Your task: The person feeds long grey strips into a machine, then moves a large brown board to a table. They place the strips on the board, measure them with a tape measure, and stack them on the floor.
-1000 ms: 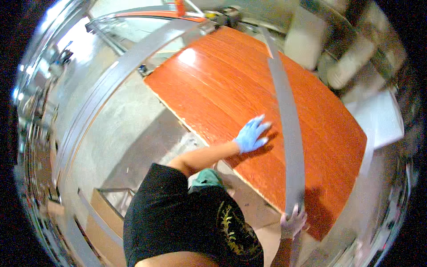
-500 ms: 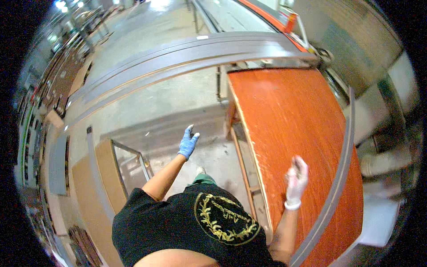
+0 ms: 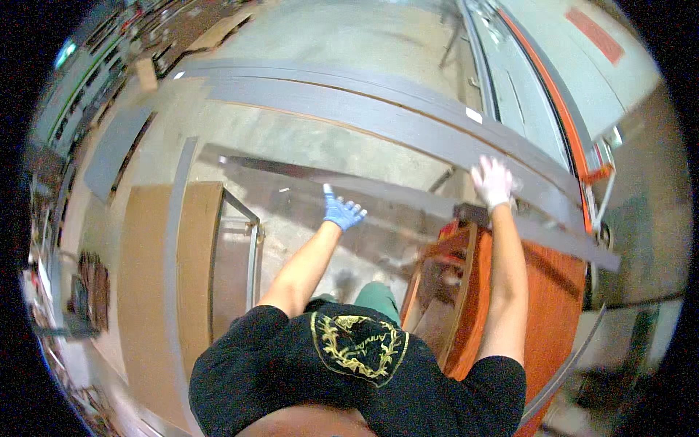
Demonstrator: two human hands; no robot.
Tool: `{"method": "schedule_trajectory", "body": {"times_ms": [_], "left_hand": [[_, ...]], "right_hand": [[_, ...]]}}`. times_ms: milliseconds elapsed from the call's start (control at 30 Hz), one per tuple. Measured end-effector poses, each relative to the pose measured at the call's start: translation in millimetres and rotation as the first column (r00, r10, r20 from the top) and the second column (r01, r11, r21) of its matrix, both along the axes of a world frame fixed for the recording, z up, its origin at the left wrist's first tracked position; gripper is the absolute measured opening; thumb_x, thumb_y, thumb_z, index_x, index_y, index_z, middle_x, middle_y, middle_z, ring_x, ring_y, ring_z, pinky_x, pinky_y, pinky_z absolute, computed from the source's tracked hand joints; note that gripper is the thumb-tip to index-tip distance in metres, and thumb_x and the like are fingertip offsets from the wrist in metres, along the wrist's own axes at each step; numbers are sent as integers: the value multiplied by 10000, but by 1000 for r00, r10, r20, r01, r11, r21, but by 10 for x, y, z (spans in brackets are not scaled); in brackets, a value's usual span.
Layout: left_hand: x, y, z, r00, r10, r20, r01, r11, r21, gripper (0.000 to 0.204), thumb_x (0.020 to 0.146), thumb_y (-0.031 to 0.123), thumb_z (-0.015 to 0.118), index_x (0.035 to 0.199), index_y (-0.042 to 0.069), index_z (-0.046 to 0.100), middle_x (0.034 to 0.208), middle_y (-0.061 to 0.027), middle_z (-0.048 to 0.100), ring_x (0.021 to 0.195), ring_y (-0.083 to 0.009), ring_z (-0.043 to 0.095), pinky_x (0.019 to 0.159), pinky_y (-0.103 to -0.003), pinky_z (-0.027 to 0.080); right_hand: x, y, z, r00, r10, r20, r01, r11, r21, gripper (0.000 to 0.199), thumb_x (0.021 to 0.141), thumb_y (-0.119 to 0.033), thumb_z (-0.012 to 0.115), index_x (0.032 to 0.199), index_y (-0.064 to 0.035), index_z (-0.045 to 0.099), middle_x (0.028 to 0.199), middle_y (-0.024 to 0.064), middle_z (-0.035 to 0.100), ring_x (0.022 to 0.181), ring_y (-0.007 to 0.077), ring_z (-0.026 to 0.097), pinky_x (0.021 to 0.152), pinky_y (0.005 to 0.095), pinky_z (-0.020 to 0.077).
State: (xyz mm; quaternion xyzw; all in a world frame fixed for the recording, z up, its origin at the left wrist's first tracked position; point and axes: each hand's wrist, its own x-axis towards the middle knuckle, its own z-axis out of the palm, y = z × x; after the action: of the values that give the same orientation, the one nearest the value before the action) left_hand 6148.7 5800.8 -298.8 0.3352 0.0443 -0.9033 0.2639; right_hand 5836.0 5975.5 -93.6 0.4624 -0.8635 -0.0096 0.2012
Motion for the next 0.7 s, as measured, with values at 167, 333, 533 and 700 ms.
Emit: {"method": "schedule_trajectory", "body": {"times_ms": [167,333,533,700], "left_hand": [[-182,-190,-254,991,-29,129,36,998,-57,1020,706,742,532,1469,257,60,1520,-105,140,1370,-332,214,1035,-523,288],[9,89,-892,957,-54,284,51,999,18,1011,718,727,534,1471,238,70,1515,-103,167,1365,-312,238,1026,-505,304],[-630,81,-1204,877,-154,456,102,985,138,984,710,688,588,1464,237,145,1515,-108,168,1357,-318,244,1007,-494,316],[-1152,-87,-1775,845,-116,522,76,992,98,676,833,526,559,1341,130,355,1339,-123,423,1114,-319,488,764,-447,468]], "right_hand": [[103,365,-689,997,-25,73,-1,944,329,493,783,-465,594,1173,-165,574,1447,193,258,1208,316,425,1018,460,304],[18,482,-749,981,110,158,-171,875,452,450,761,-479,579,1010,-108,626,949,132,611,966,277,568,1072,487,186],[-126,357,-773,967,114,230,-227,796,561,436,748,-509,572,805,-88,668,862,112,627,901,262,584,1096,456,155],[-245,392,-813,963,148,224,-254,772,582,509,746,-562,524,749,-80,687,805,129,663,833,287,611,1074,435,197]]}}
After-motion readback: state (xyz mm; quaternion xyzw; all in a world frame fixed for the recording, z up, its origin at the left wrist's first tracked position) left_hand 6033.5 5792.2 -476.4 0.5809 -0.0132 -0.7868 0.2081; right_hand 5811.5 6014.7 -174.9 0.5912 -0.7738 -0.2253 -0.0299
